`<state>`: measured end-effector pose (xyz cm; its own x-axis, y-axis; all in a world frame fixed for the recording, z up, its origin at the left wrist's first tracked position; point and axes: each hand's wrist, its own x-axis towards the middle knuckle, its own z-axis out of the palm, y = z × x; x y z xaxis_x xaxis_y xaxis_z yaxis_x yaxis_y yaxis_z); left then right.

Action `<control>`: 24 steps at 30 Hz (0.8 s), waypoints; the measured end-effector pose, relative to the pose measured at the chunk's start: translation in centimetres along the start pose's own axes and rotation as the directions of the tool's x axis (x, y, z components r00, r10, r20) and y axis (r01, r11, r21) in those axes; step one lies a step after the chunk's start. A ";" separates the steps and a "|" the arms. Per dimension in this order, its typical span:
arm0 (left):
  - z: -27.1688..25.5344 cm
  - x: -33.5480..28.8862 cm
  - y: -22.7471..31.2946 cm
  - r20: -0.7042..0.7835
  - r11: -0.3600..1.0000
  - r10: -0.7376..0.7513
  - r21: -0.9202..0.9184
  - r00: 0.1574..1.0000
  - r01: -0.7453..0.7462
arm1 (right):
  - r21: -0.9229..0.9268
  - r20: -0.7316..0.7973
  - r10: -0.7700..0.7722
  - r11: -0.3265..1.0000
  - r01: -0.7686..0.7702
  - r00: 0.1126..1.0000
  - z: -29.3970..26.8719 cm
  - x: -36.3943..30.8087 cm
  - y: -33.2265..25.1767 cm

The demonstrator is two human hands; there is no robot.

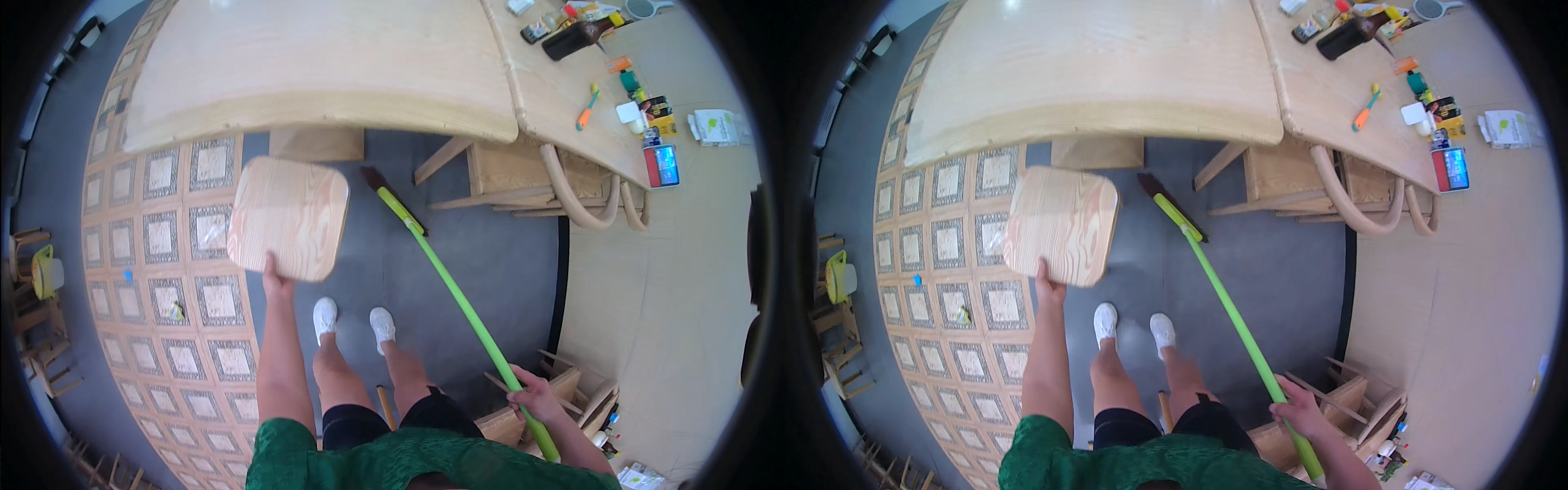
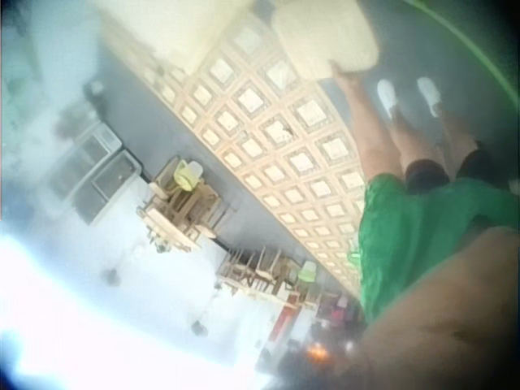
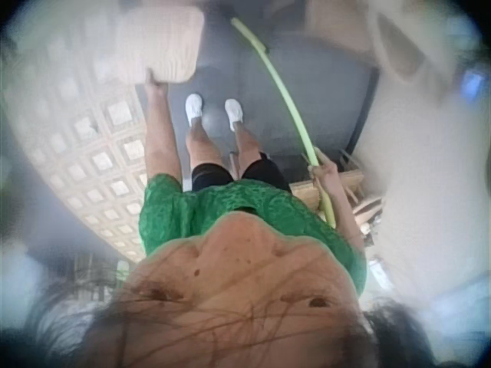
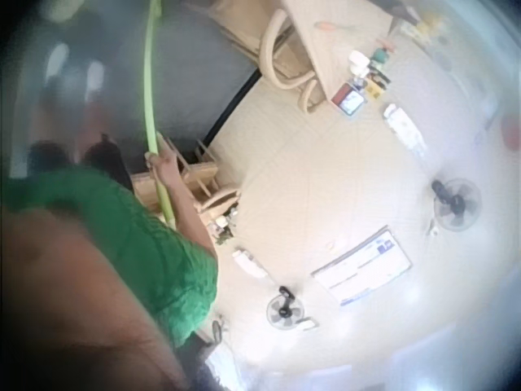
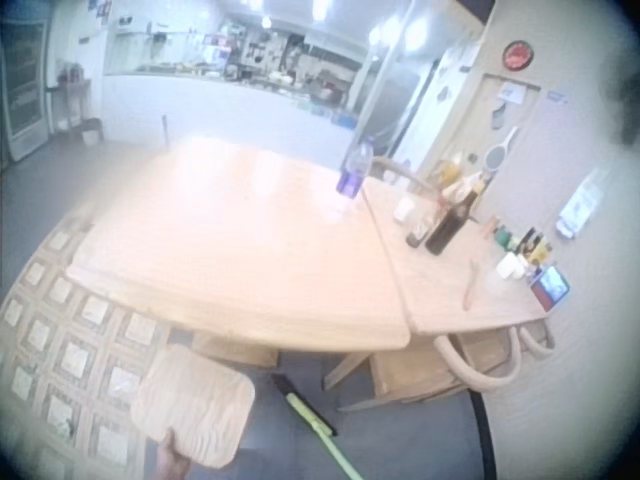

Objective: The person sweeps the tiled floor of a dining area using a green broom. They move wooden chairs to access areas underneath tables and sweep debris into a dustpan. The person also briefly handles a bottle on a table.

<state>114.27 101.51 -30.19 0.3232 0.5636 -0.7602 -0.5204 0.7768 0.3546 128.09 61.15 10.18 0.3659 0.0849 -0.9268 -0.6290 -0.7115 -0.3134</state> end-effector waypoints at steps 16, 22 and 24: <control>-25.2 -14.1 15.1 -0.678 0.939 0.181 0.335 0.712 0.080 | -0.351 0.355 -0.080 0.912 0.212 0.931 18.2 12.4 -5.8; -30.7 -15.5 15.9 -0.669 0.943 0.100 0.300 0.736 0.144 | -0.428 0.476 -0.175 0.810 0.401 0.862 22.6 14.8 -10.0; -31.1 -15.9 16.0 -0.677 0.928 0.134 0.342 0.723 0.148 | -0.434 0.500 -0.144 0.811 0.391 0.854 21.9 14.4 -9.7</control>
<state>76.20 96.18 -29.38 -0.3714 0.3218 -0.8709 -0.1646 0.9003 0.4029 124.42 84.52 -4.62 0.0606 0.5237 -0.8498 -0.0694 -0.8470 -0.5270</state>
